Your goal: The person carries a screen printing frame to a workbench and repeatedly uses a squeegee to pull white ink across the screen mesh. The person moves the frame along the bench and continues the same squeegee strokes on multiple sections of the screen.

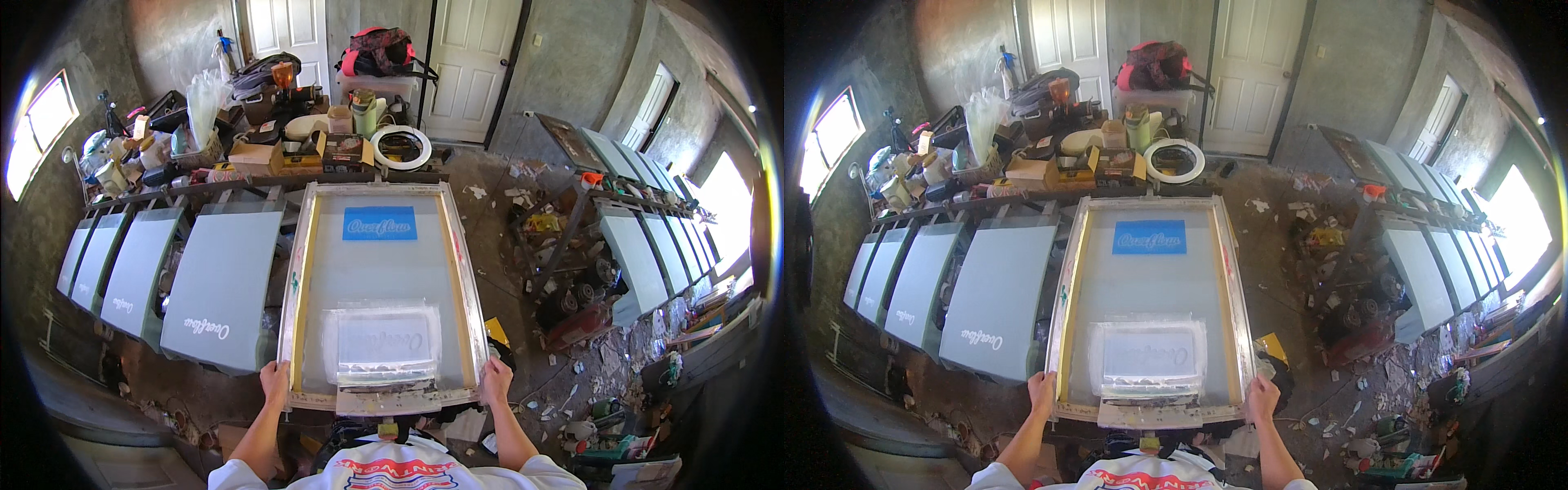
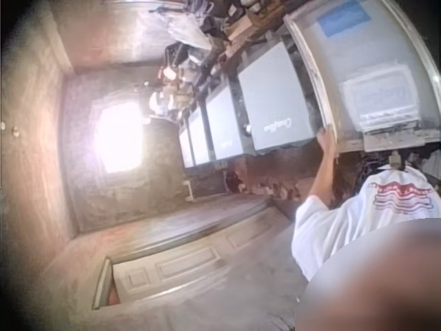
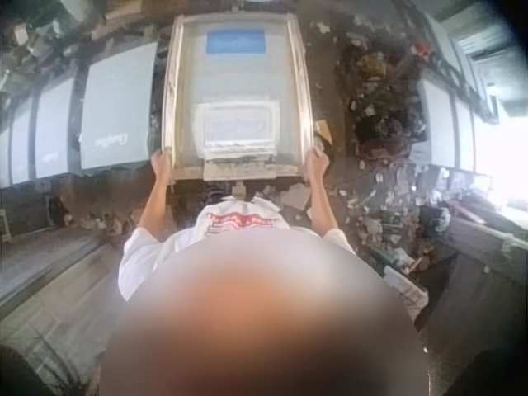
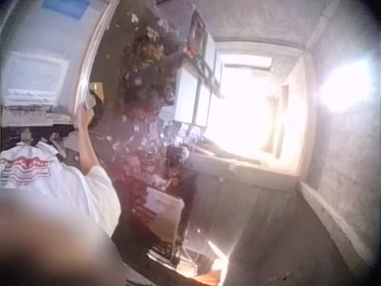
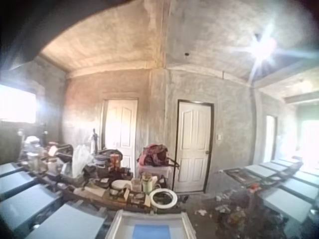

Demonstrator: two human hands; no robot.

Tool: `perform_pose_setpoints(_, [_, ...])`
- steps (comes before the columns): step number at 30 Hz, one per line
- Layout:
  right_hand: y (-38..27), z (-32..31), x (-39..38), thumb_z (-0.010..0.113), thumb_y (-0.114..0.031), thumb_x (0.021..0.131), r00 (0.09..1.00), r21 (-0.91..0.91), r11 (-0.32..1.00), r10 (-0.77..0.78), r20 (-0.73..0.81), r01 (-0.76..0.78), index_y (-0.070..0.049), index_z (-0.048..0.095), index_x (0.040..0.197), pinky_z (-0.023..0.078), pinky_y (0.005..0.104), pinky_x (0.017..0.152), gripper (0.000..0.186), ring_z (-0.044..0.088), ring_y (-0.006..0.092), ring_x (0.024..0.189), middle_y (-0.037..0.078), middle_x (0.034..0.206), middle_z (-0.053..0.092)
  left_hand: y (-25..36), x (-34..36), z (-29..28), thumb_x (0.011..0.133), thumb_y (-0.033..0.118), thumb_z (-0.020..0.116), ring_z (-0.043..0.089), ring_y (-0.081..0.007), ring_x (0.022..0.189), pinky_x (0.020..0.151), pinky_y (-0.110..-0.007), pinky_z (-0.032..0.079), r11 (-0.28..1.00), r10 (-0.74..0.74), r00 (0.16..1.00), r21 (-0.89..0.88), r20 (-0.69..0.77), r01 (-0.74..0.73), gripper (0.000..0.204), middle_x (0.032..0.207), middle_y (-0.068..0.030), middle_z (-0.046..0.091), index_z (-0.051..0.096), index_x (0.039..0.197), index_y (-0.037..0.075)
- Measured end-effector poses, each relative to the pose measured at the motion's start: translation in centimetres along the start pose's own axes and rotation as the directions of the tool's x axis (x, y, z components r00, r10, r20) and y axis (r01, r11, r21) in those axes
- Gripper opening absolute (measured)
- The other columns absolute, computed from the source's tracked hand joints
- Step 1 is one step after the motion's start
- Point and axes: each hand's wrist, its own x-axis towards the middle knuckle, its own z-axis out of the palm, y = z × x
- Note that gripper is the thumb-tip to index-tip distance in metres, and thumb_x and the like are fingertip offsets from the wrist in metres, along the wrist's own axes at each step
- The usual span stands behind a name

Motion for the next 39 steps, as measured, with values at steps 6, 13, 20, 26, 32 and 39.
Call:
perform_pose_setpoints(6, [-0.8,0.1,-0.1,0.066,-0.011,0.091,0.999,-0.011,1.000,0.029,0.023,-0.029,0.004,0.074,0.113,0.055,0.0341,0.076,0.028,0.073,0.0211,0.081,0.016,0.090,0.077,-0.2,0.7,0.1,0.096,0.025,0.070,0.055,-0.0146,0.070,0.064,-0.039,0.045,0.998,-0.003,0.999,0.068,0.040,0.000,0.037,0.072,-0.0118,0.065,0.070,0.093,-0.011])
perform_pose_setpoints(13, [0.5,0.8,0.4,0.067,-0.012,0.091,0.998,-0.011,0.999,0.037,0.046,-0.036,0.004,0.074,0.112,0.055,0.0344,0.075,0.027,0.074,0.0233,0.079,0.017,0.090,0.077,-2.2,1.9,0.7,0.097,0.027,0.071,0.059,-0.0185,0.071,0.066,-0.040,0.047,0.996,-0.007,0.999,0.085,0.051,0.003,0.038,0.075,-0.0153,0.068,0.071,0.095,-0.011])
perform_pose_setpoints(20, [0.9,1.7,0.6,0.066,-0.011,0.090,1.000,-0.054,0.998,0.023,0.013,-0.022,0.005,0.073,0.111,0.056,0.0387,0.076,0.027,0.074,0.0280,0.078,0.020,0.088,0.076,-2.0,2.0,0.9,0.099,0.030,0.068,0.068,-0.0287,0.074,0.070,-0.045,0.049,0.978,0.034,0.997,0.201,0.069,-0.048,0.040,0.078,-0.0207,0.070,0.071,0.096,-0.010])
perform_pose_setpoints(26, [-4.2,0.9,1.6,0.067,-0.012,0.089,0.975,-0.406,0.889,-0.171,0.139,0.214,0.004,0.070,0.112,0.055,0.0471,0.084,0.028,0.069,0.0414,0.092,0.024,0.101,0.072,-0.6,1.6,1.0,0.101,0.028,0.061,0.068,-0.0432,0.088,0.081,-0.052,0.052,0.861,0.067,0.991,0.495,0.116,-0.116,0.037,0.089,-0.0236,0.070,0.067,0.115,-0.006])
perform_pose_setpoints(32, [-10.8,2.7,-3.3,0.072,-0.017,0.084,0.557,-0.059,0.678,-0.548,0.624,0.733,-0.001,0.059,0.130,0.049,0.0495,0.103,0.050,0.059,0.0424,0.118,0.022,0.120,0.061,2.5,-2.0,0.8,0.083,0.014,0.064,0.055,-0.0396,0.126,0.107,-0.052,0.042,0.551,0.611,0.713,0.462,0.343,-0.695,0.047,0.131,-0.0246,0.062,0.064,0.128,0.000])
perform_pose_setpoints(39, [-13.8,2.0,-8.6,0.073,-0.011,0.072,0.259,0.085,0.444,-0.655,0.710,0.892,0.000,0.065,0.122,0.052,0.0437,0.103,0.051,0.062,0.0349,0.116,0.016,0.113,0.064,7.9,-8.2,1.0,0.071,0.011,0.071,0.056,-0.0365,0.121,0.107,-0.049,0.042,0.343,0.430,0.197,0.042,0.881,-0.938,0.064,0.129,-0.0138,0.058,0.059,0.134,0.003])
